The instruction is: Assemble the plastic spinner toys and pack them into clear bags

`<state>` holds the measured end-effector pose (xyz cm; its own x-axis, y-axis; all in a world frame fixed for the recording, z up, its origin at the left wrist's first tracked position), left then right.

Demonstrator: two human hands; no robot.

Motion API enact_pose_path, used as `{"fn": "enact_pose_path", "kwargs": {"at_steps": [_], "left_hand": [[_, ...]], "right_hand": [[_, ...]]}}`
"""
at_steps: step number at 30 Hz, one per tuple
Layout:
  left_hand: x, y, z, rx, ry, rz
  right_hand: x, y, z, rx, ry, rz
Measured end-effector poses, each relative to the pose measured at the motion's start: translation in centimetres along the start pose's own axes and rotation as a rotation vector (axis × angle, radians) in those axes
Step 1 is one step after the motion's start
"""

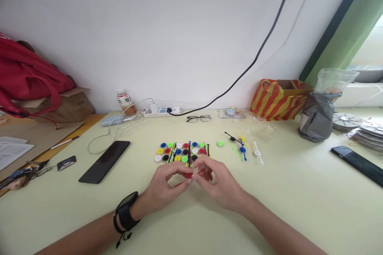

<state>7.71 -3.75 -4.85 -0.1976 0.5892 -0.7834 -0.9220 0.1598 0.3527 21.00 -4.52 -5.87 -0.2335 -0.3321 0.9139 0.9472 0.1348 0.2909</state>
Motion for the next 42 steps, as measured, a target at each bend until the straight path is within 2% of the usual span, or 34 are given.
{"fn": "enact_pose_path", "kwargs": {"at_steps": [4, 8, 13, 18, 20, 24, 29, 35, 42], "left_hand": [[0.3, 0.0, -0.2, 0.007, 0.038, -0.05], [0.6, -0.2, -0.5, 0.018, 0.073, -0.153], [1.8, -1.5, -0.5, 0.106, 0.31, -0.501], [3.8, -1.5, -0.3, 0.047, 0.474, -0.599], [4.5, -1.3, -0.3, 0.013, 0.506, -0.598], [4.9, -1.3, -0.4, 0.008, 0.524, -0.587], [4.7, -1.1, -0.3, 0.001, 0.511, -0.565], [4.7, -1.0, -0.2, -0.013, 0.502, -0.561], [4.5, -1.1, -0.2, 0.005, 0.489, -0.573]], "right_hand": [[0.1, -0.6, -0.3, 0.046, -0.042, 0.049], [0.1, -0.3, -0.2, 0.024, -0.06, 0.089], [-0.4, 0.8, 0.4, -0.048, -0.056, 0.111], [0.0, 3.2, 0.6, -0.25, 0.089, -0.076], [0.3, 3.6, 0.4, -0.272, 0.166, -0.152], [0.8, 2.8, 0.0, -0.214, 0.25, -0.18], [1.3, 2.6, -0.3, -0.24, 0.243, -0.107], [0.9, 0.6, 0.1, 0.05, 0.172, -0.008], [-0.4, 1.1, 0.5, -0.042, -0.002, -0.028]]}}
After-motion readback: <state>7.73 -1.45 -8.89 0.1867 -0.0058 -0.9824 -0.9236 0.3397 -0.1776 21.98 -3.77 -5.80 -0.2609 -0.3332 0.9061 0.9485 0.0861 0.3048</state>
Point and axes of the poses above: each hand's wrist, its own z-axis towards the middle knuckle, its own y-axis out of the back of the hand, x = y × z, the point moved 10 cm from there along z, towards the middle knuckle, and after that the axes turned 9 degrees about -x, right-handed, at the moved point
